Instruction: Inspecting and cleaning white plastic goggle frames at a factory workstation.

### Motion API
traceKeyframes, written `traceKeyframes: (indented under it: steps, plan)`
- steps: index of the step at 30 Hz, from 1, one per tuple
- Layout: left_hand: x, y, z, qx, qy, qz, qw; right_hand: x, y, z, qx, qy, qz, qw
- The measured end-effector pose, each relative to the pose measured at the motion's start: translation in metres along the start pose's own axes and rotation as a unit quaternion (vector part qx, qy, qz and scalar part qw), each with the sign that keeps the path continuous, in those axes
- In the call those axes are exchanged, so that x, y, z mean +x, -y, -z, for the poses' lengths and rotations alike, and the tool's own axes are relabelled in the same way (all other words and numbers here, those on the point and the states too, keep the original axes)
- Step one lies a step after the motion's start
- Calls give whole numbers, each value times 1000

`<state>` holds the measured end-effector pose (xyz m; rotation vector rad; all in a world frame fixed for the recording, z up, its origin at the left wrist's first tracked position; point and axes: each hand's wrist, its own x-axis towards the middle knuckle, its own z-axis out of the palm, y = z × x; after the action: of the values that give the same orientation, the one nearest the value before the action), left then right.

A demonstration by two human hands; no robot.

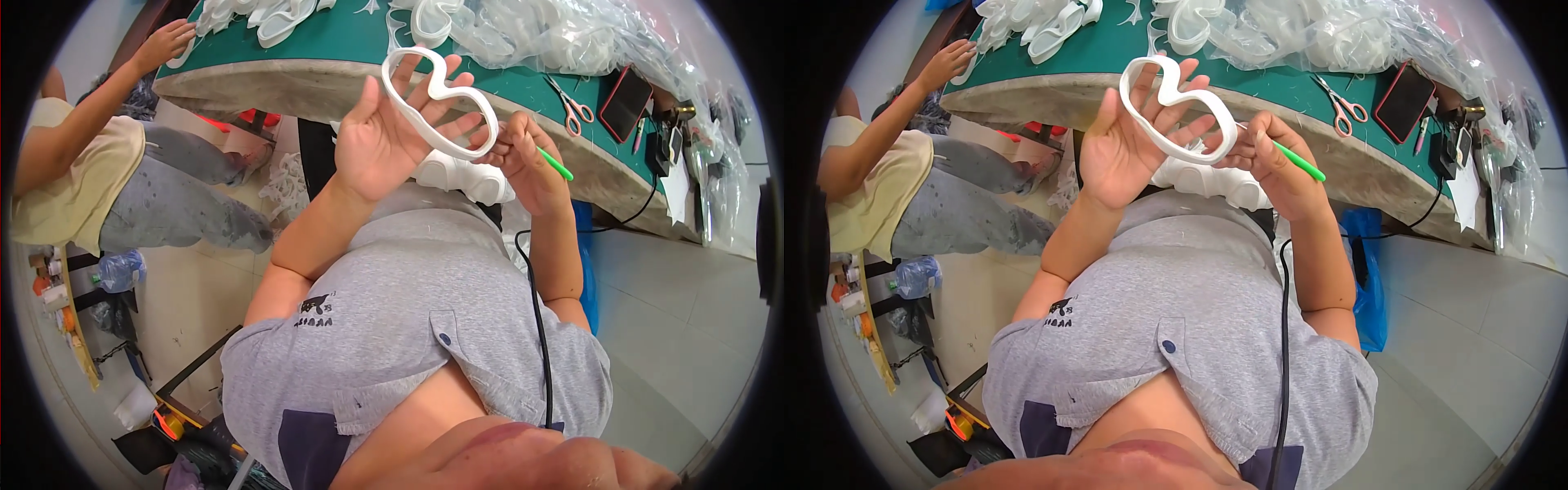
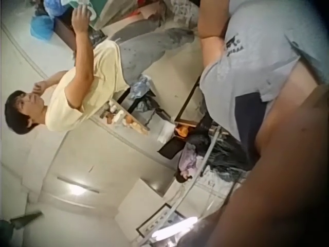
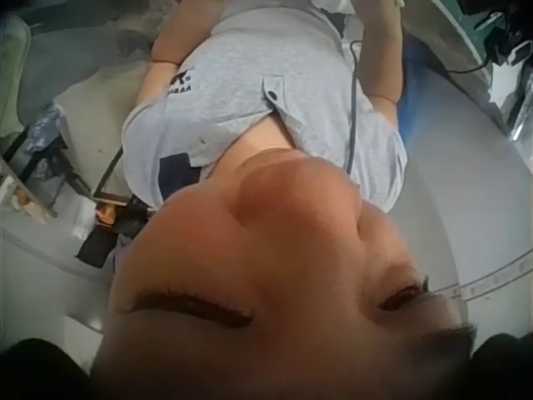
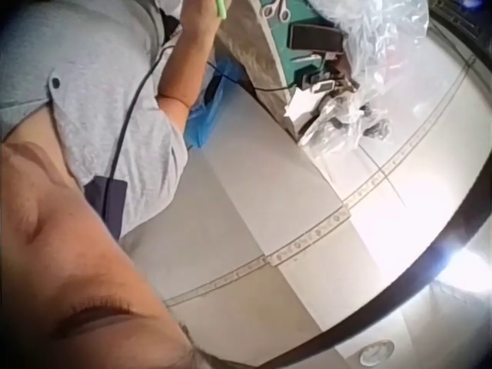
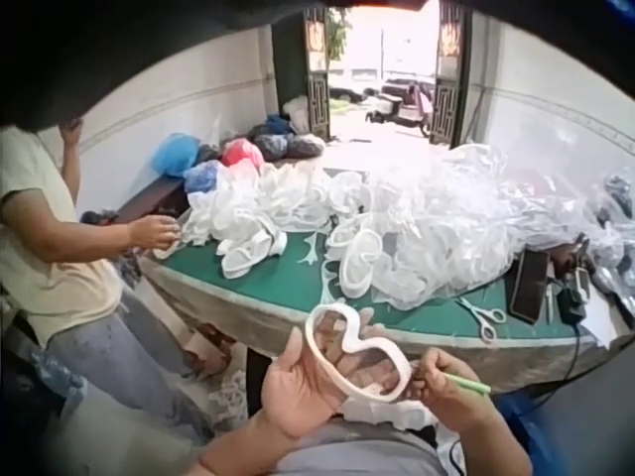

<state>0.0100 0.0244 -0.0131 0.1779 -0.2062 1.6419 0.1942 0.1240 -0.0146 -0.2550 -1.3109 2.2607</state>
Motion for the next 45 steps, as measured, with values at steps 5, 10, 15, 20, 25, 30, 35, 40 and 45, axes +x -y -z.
traceKeyframes:
  steps: [5,10,15,20,25,30,35,40,45]
  plan:
    - [0,-1,0,-7,-31,0,1000,-4,5,0,11,0,17,1000]
    - [-1,-1,-3,-20,-80,5,997,-4,11,-1,59,-52,3,997]
    - [1,2,-2,46,-28,7,999,-5,3,4,-26,-64,65,996]
    - [-2,10,-4,243,-3,-41,969,-13,2,2,-231,-80,182,952]
    - [-4,9,-7,230,3,-44,972,-14,2,1,-233,-86,173,953]
    - [-3,10,-15,200,-5,-37,979,-8,4,6,-172,-101,146,969]
    - [-4,9,-14,166,-30,-8,986,-12,13,20,-48,-147,71,985]
    - [-8,-12,-2,619,-29,42,783,-28,40,14,-94,-141,162,972]
    - [2,-74,10,935,-151,229,226,-125,109,24,-355,-129,220,899]
